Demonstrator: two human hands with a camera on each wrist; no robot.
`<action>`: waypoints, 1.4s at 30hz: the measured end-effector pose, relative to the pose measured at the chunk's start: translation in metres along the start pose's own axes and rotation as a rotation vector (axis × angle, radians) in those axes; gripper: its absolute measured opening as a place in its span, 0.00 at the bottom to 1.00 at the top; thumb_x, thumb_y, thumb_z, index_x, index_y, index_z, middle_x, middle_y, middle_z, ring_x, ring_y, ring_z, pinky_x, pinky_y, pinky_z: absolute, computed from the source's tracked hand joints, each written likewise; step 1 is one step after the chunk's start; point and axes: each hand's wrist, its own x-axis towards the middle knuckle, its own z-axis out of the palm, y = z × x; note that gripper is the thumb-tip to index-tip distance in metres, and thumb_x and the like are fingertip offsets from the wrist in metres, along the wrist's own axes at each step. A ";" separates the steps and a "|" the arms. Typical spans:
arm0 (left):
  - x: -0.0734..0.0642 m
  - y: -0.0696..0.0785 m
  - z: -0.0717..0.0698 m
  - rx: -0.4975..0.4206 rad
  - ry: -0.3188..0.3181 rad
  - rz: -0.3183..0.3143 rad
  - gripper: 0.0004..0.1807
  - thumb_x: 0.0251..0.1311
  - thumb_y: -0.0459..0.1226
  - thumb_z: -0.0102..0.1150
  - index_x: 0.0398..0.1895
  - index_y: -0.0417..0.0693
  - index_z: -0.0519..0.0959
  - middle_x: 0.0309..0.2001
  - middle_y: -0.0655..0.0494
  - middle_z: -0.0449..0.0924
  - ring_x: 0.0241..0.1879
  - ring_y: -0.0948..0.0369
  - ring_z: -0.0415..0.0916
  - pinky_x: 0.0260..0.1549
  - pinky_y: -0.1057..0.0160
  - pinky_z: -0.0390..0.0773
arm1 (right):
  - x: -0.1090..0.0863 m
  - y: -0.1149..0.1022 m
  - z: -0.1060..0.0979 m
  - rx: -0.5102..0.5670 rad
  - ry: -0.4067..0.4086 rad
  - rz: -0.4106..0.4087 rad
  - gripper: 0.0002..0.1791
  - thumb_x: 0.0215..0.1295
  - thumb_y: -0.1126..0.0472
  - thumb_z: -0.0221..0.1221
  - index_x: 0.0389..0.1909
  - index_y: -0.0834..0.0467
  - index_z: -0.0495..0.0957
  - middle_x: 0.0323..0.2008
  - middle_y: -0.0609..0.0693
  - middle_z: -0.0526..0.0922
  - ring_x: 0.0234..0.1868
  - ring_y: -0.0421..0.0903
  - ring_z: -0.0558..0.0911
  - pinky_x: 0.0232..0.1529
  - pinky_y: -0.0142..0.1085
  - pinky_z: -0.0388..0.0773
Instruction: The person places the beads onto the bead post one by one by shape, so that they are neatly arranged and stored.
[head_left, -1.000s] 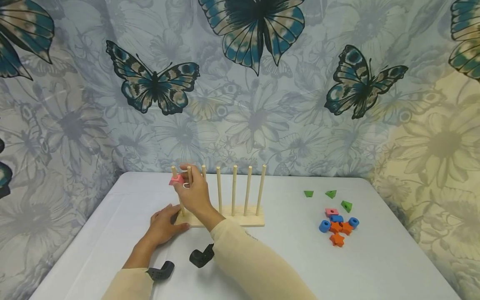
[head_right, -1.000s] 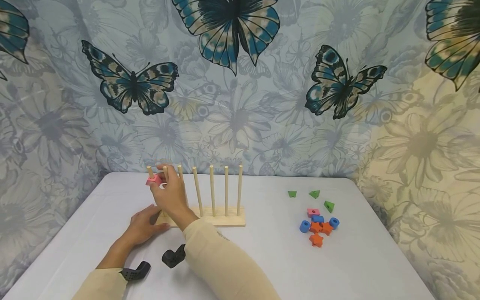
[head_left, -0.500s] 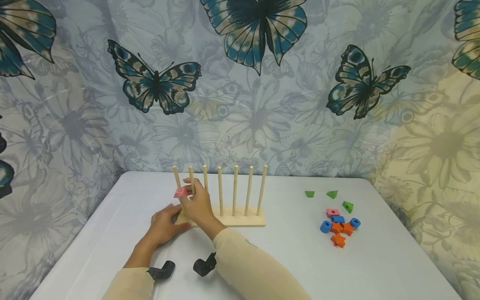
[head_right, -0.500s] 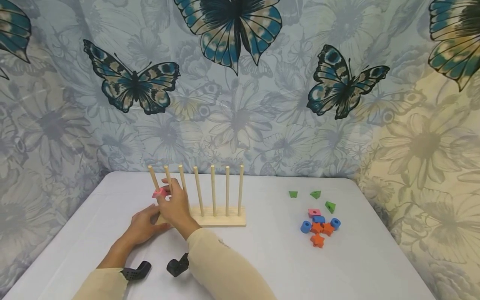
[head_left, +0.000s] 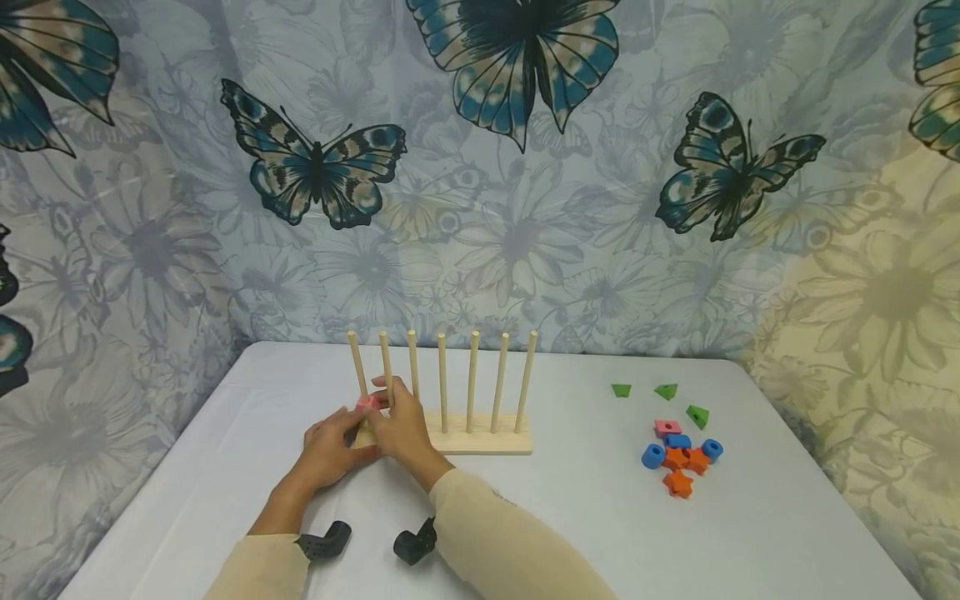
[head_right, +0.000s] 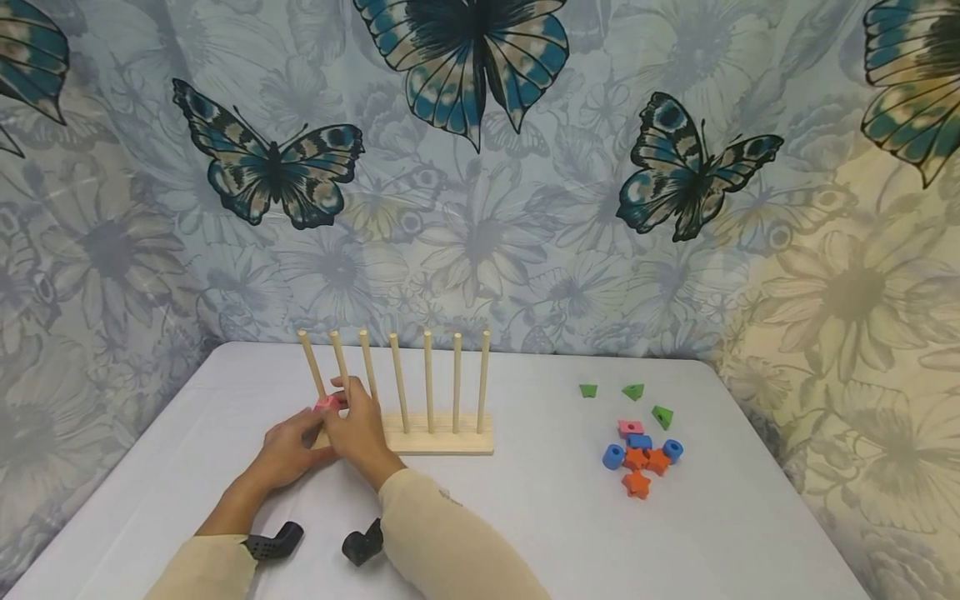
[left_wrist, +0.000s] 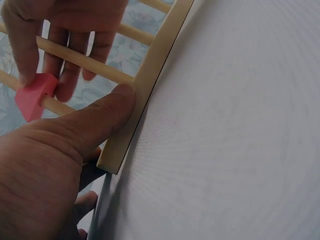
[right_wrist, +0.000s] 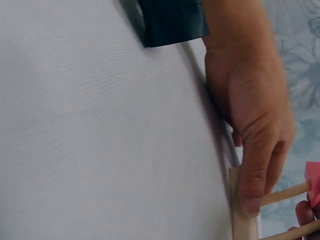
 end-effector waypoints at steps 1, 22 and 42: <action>0.000 0.000 0.000 0.003 0.002 0.002 0.39 0.50 0.49 0.72 0.62 0.37 0.73 0.63 0.37 0.69 0.67 0.37 0.55 0.62 0.38 0.43 | -0.001 0.001 0.001 -0.003 0.000 0.008 0.20 0.61 0.69 0.62 0.54 0.57 0.73 0.39 0.43 0.83 0.43 0.40 0.80 0.49 0.41 0.76; 0.002 -0.001 0.001 0.022 0.018 -0.012 0.37 0.47 0.48 0.74 0.59 0.39 0.75 0.60 0.37 0.72 0.66 0.39 0.57 0.62 0.38 0.46 | -0.012 0.019 0.005 -0.123 -0.013 0.011 0.20 0.60 0.73 0.60 0.54 0.61 0.72 0.39 0.51 0.82 0.44 0.48 0.81 0.45 0.38 0.77; 0.001 0.001 0.001 0.016 0.030 -0.013 0.38 0.45 0.48 0.75 0.59 0.39 0.75 0.61 0.37 0.71 0.67 0.38 0.56 0.62 0.38 0.46 | -0.022 0.000 -0.012 -0.216 -0.029 0.030 0.24 0.65 0.61 0.60 0.61 0.60 0.69 0.50 0.57 0.80 0.53 0.52 0.79 0.52 0.46 0.75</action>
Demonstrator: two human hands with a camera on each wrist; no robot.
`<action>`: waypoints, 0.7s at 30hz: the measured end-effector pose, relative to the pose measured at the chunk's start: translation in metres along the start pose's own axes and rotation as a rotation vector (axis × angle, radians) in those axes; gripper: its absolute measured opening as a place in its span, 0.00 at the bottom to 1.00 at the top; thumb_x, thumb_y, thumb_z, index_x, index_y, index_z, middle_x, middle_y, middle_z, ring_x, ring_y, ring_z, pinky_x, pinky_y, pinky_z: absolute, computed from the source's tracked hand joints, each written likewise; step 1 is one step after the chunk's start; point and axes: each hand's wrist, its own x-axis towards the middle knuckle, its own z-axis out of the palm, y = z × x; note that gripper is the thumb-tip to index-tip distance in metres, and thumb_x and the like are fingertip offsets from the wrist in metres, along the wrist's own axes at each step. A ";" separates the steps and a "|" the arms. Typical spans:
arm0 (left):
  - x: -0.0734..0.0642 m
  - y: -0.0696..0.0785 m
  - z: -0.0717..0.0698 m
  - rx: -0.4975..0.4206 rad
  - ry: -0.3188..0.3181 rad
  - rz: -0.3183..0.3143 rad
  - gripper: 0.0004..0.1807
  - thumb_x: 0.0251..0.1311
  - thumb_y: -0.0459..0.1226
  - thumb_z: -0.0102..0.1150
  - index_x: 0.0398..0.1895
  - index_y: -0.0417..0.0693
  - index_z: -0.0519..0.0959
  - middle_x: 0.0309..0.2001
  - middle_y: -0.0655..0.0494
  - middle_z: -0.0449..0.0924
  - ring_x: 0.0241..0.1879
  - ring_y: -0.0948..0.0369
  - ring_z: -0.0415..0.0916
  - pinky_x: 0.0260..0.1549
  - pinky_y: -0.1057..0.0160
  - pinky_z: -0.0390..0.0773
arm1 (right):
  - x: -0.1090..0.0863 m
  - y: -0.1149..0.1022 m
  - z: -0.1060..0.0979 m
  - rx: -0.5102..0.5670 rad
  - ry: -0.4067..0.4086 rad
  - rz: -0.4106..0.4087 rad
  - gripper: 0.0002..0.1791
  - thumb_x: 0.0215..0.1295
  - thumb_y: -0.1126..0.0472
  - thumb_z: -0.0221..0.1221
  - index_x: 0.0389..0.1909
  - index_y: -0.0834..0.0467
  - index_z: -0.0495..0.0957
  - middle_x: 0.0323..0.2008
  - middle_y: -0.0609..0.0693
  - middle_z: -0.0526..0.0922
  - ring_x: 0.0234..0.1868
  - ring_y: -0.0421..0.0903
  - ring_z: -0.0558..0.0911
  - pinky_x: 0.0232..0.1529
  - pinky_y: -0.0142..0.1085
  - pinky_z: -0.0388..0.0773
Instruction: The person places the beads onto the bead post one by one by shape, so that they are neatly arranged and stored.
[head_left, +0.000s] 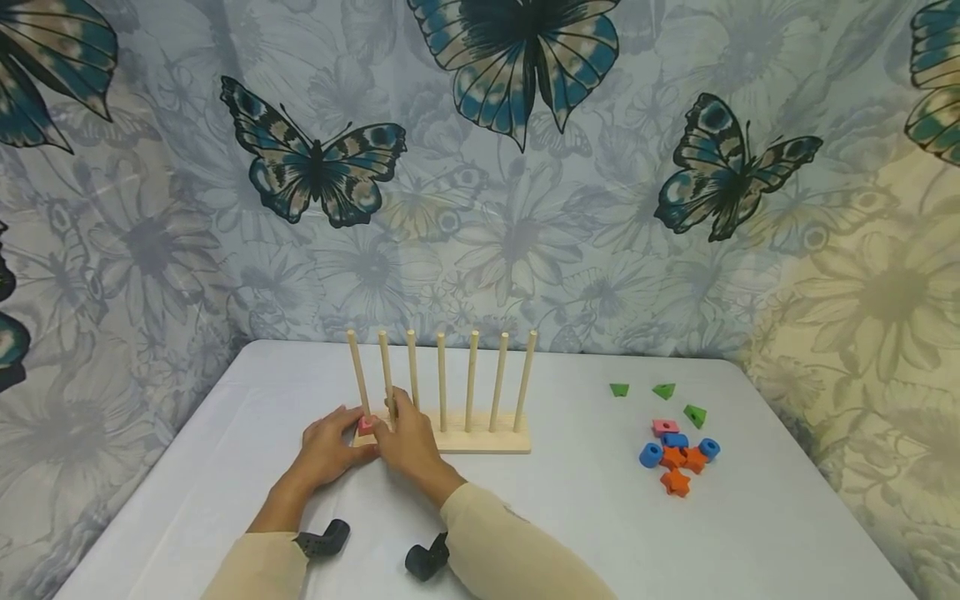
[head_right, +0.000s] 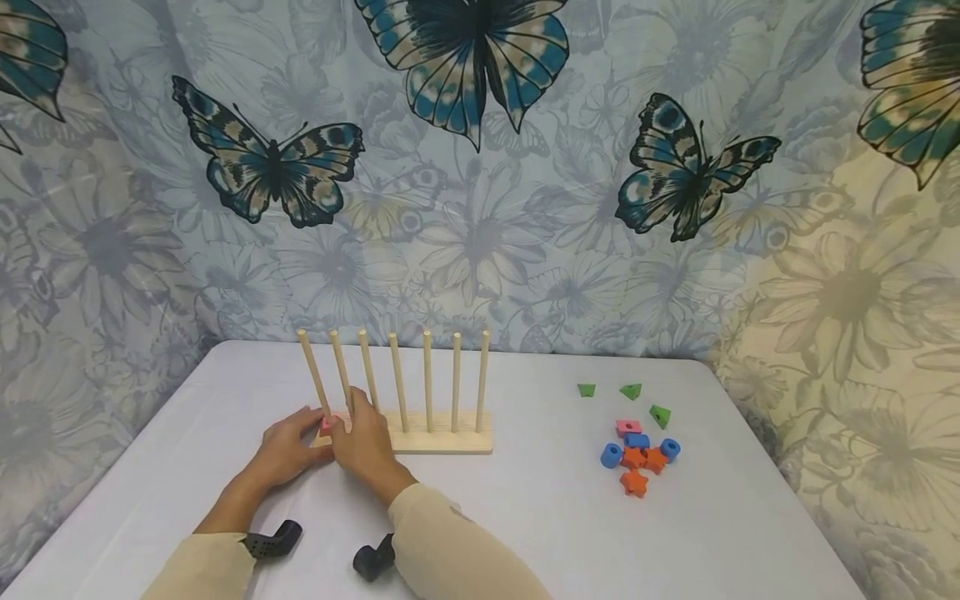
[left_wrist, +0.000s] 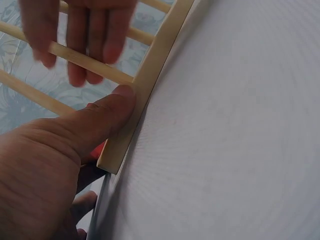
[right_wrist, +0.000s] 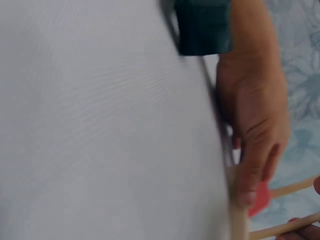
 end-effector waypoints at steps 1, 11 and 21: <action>0.000 0.001 0.000 -0.002 -0.004 -0.003 0.39 0.45 0.48 0.75 0.59 0.39 0.75 0.61 0.36 0.71 0.67 0.38 0.56 0.62 0.38 0.45 | -0.001 -0.003 -0.005 0.006 -0.009 -0.006 0.26 0.66 0.60 0.59 0.63 0.60 0.68 0.52 0.56 0.80 0.54 0.52 0.78 0.53 0.47 0.75; -0.003 0.005 -0.004 -0.005 -0.020 -0.036 0.40 0.47 0.49 0.74 0.61 0.37 0.74 0.62 0.36 0.69 0.68 0.38 0.54 0.62 0.37 0.45 | -0.015 -0.028 -0.050 0.163 -0.020 -0.240 0.30 0.66 0.62 0.56 0.68 0.62 0.62 0.59 0.58 0.75 0.59 0.52 0.75 0.58 0.39 0.71; -0.002 0.006 -0.003 0.002 -0.024 -0.037 0.41 0.47 0.49 0.74 0.61 0.35 0.73 0.62 0.34 0.69 0.67 0.38 0.55 0.62 0.38 0.46 | -0.037 -0.029 -0.097 0.291 -0.007 -0.324 0.29 0.66 0.69 0.59 0.67 0.61 0.63 0.58 0.58 0.74 0.58 0.52 0.76 0.58 0.43 0.71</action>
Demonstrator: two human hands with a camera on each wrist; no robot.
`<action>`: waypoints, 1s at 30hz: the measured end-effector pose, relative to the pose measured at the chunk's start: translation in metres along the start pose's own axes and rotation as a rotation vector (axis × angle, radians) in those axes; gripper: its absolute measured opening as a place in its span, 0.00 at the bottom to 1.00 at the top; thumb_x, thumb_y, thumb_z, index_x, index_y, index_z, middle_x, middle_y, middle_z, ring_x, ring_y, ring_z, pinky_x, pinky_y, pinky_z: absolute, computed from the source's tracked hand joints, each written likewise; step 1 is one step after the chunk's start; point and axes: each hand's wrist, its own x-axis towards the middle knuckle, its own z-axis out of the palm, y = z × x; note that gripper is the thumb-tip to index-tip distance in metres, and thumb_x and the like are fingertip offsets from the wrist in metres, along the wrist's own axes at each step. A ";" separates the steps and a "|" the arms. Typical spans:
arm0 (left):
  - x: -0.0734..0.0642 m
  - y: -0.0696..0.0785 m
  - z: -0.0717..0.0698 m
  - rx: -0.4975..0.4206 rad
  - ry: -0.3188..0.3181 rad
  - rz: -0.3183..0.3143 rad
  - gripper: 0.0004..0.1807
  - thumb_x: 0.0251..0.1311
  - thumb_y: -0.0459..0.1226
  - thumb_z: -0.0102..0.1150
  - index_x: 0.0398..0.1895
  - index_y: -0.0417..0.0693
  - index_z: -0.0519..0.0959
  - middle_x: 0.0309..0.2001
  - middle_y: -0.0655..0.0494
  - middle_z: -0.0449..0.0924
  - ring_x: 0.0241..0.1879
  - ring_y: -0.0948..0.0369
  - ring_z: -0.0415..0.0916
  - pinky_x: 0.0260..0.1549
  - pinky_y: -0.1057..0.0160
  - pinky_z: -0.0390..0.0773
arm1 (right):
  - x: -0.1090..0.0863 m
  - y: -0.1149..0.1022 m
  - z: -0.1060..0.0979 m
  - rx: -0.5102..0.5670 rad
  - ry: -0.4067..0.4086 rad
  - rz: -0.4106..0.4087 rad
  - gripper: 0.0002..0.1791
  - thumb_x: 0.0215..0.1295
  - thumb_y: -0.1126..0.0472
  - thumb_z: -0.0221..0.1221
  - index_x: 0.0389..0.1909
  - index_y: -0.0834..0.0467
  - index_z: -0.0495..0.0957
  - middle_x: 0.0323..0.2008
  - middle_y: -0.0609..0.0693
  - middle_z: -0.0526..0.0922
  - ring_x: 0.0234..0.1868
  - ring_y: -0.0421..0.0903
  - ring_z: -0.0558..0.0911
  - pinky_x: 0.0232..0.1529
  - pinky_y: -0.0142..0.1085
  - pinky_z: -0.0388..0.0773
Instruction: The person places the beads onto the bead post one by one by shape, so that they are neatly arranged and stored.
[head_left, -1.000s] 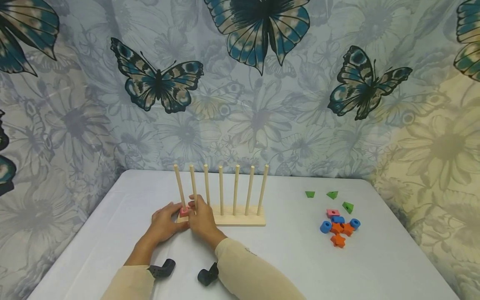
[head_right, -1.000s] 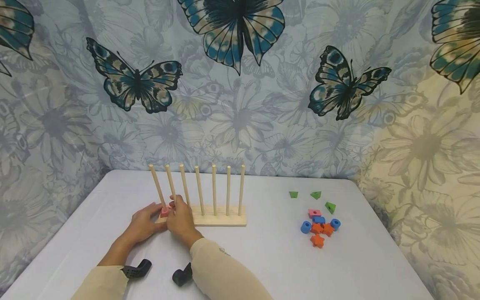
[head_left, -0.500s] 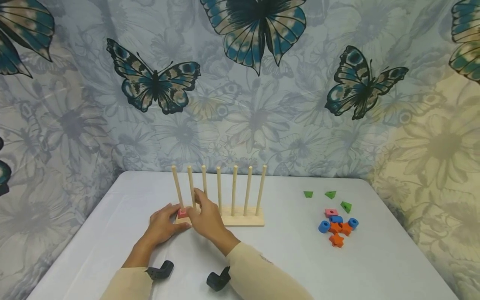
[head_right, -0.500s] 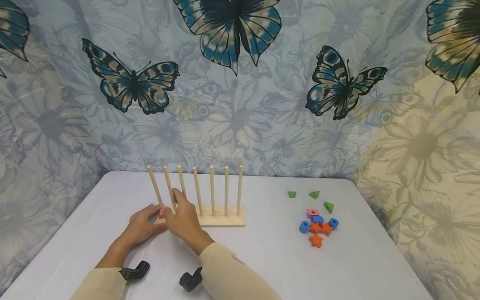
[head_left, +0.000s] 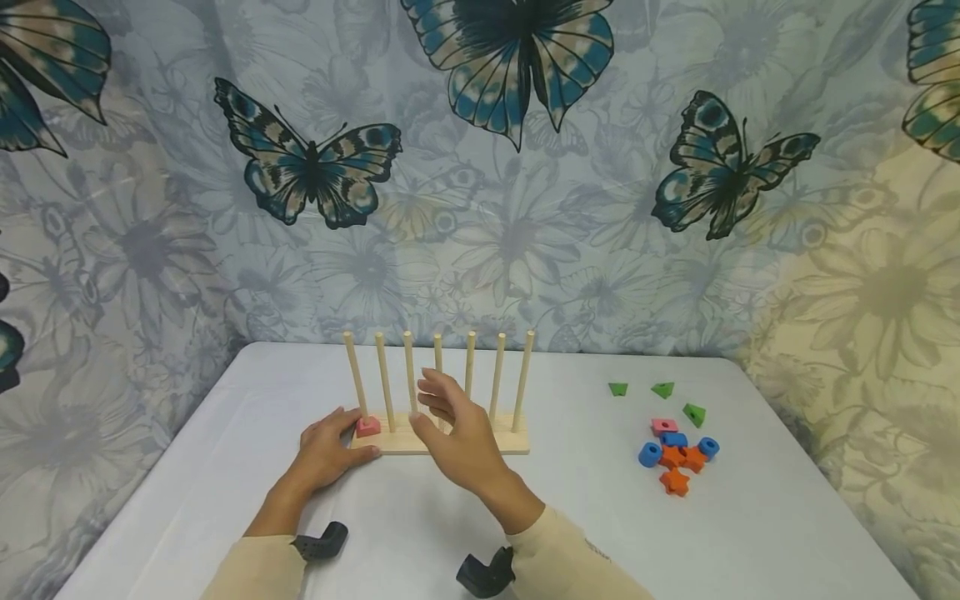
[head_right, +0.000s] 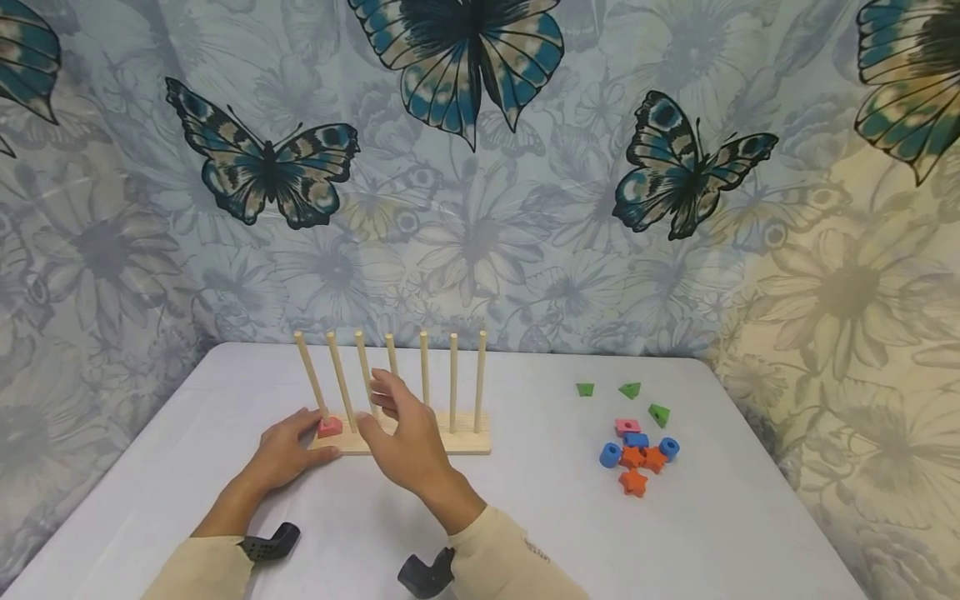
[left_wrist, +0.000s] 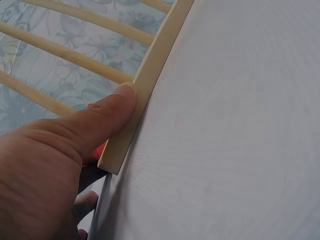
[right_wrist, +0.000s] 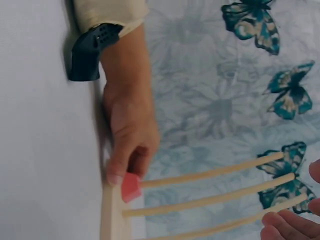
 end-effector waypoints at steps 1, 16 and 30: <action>0.000 0.000 0.000 -0.001 0.001 0.000 0.40 0.47 0.48 0.74 0.61 0.35 0.73 0.62 0.34 0.69 0.67 0.38 0.55 0.62 0.38 0.46 | -0.002 -0.001 -0.004 -0.003 -0.001 -0.005 0.30 0.65 0.69 0.59 0.67 0.61 0.63 0.59 0.58 0.74 0.58 0.52 0.76 0.58 0.43 0.71; 0.001 -0.002 0.004 -0.004 0.000 -0.015 0.40 0.47 0.48 0.75 0.61 0.36 0.73 0.62 0.34 0.68 0.68 0.39 0.54 0.63 0.39 0.45 | -0.020 -0.022 -0.066 -0.119 -0.019 -0.168 0.27 0.63 0.72 0.60 0.63 0.63 0.68 0.54 0.57 0.78 0.50 0.55 0.81 0.51 0.45 0.77; 0.002 -0.007 0.002 -0.003 0.007 0.008 0.42 0.47 0.49 0.74 0.62 0.34 0.72 0.62 0.33 0.68 0.67 0.38 0.55 0.62 0.39 0.45 | -0.021 -0.026 -0.127 -0.213 0.081 -0.177 0.26 0.60 0.77 0.60 0.60 0.63 0.72 0.53 0.54 0.78 0.47 0.54 0.81 0.50 0.37 0.77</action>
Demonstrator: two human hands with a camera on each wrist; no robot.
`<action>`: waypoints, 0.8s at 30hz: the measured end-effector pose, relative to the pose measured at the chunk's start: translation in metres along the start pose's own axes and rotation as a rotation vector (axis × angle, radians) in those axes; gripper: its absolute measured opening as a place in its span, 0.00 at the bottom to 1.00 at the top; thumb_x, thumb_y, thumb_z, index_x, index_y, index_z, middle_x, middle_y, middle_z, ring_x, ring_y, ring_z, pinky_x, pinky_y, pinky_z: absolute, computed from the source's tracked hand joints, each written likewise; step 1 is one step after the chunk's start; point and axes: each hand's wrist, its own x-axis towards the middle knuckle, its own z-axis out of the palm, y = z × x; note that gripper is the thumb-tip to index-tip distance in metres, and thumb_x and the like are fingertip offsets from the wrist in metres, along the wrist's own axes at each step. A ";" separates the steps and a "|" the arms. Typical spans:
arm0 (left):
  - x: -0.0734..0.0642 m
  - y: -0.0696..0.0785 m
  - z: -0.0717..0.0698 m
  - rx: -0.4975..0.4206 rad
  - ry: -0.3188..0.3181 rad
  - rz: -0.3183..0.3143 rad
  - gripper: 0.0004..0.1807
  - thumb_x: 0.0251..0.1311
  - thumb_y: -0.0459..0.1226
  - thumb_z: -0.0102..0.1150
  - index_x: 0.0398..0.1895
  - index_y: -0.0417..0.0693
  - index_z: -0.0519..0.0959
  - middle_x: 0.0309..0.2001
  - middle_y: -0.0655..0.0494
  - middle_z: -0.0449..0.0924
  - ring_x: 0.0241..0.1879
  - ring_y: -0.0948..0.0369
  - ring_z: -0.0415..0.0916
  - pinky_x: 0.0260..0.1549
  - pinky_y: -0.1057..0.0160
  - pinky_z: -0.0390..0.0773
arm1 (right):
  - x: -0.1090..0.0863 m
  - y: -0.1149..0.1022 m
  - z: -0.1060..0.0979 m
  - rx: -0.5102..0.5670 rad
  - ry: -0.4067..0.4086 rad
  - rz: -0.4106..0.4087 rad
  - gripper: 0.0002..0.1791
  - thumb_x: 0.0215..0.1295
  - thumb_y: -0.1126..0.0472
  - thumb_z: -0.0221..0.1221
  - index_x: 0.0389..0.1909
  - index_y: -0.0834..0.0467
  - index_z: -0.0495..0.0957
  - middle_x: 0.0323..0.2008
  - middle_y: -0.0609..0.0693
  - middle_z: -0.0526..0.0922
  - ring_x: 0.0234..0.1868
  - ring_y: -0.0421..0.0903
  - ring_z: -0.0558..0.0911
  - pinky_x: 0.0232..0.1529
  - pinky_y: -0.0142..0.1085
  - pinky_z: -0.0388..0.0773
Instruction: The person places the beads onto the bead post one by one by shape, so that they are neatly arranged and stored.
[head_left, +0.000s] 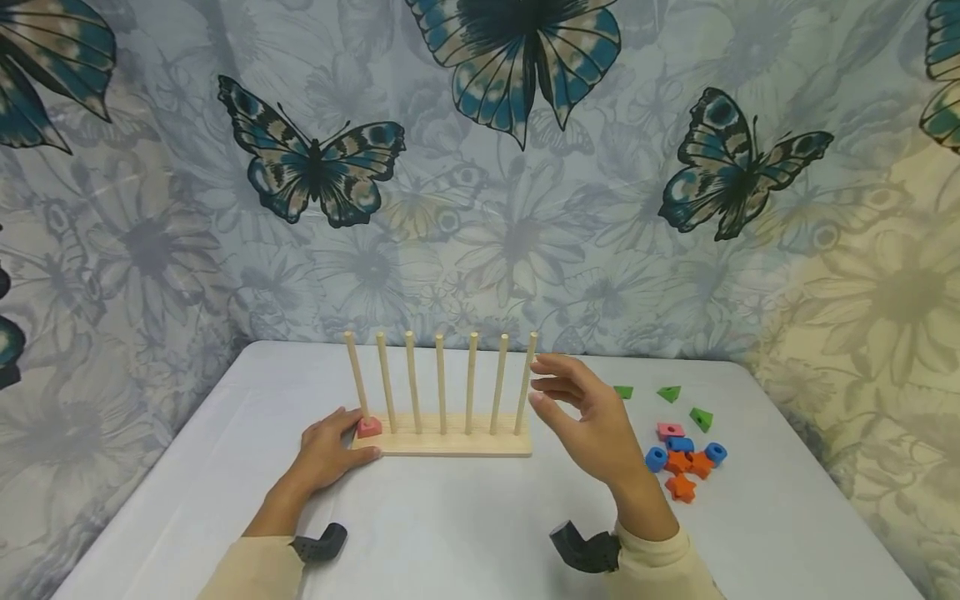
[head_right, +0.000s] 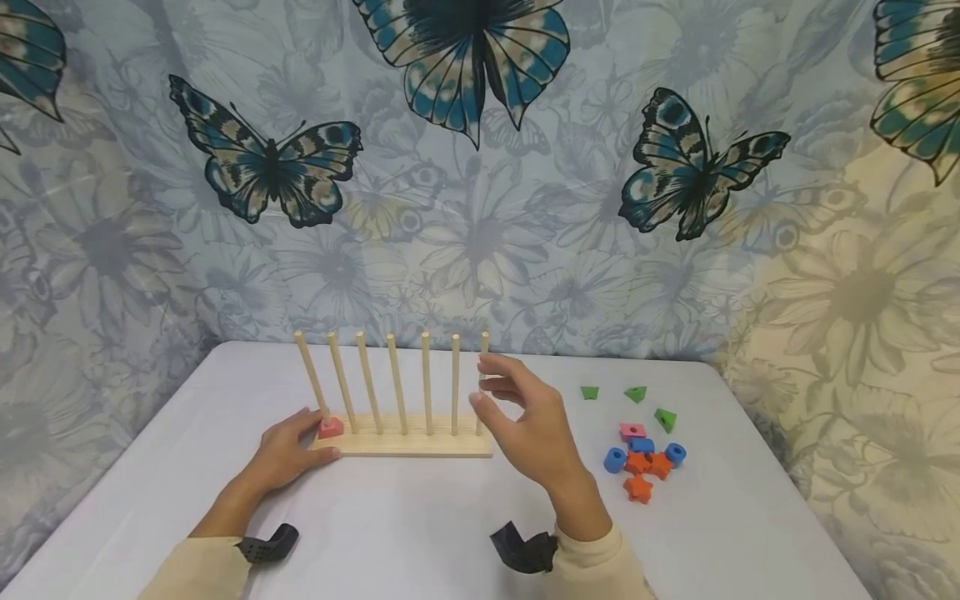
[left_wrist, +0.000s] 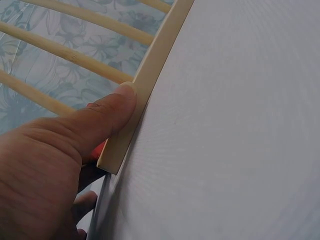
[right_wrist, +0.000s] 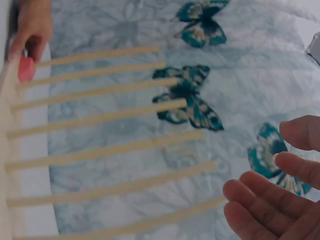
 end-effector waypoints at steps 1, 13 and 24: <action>0.000 0.001 0.000 0.000 0.000 0.000 0.42 0.47 0.49 0.74 0.62 0.34 0.72 0.62 0.33 0.68 0.67 0.38 0.55 0.62 0.39 0.45 | 0.000 0.001 -0.004 -0.009 0.014 0.009 0.25 0.60 0.77 0.60 0.59 0.64 0.72 0.52 0.55 0.79 0.47 0.54 0.81 0.50 0.36 0.77; -0.001 0.003 0.002 0.006 0.008 -0.003 0.40 0.46 0.47 0.75 0.60 0.35 0.73 0.61 0.34 0.69 0.67 0.38 0.55 0.62 0.39 0.46 | -0.004 0.027 -0.063 -0.119 0.220 0.251 0.20 0.66 0.68 0.60 0.58 0.64 0.74 0.51 0.59 0.79 0.51 0.46 0.78 0.49 0.26 0.73; -0.001 0.005 0.000 -0.001 -0.003 -0.012 0.41 0.47 0.48 0.74 0.61 0.34 0.72 0.62 0.33 0.68 0.67 0.38 0.54 0.62 0.39 0.44 | -0.021 0.058 -0.104 -0.261 0.329 0.540 0.26 0.67 0.52 0.60 0.63 0.56 0.73 0.55 0.57 0.78 0.49 0.38 0.78 0.45 0.23 0.74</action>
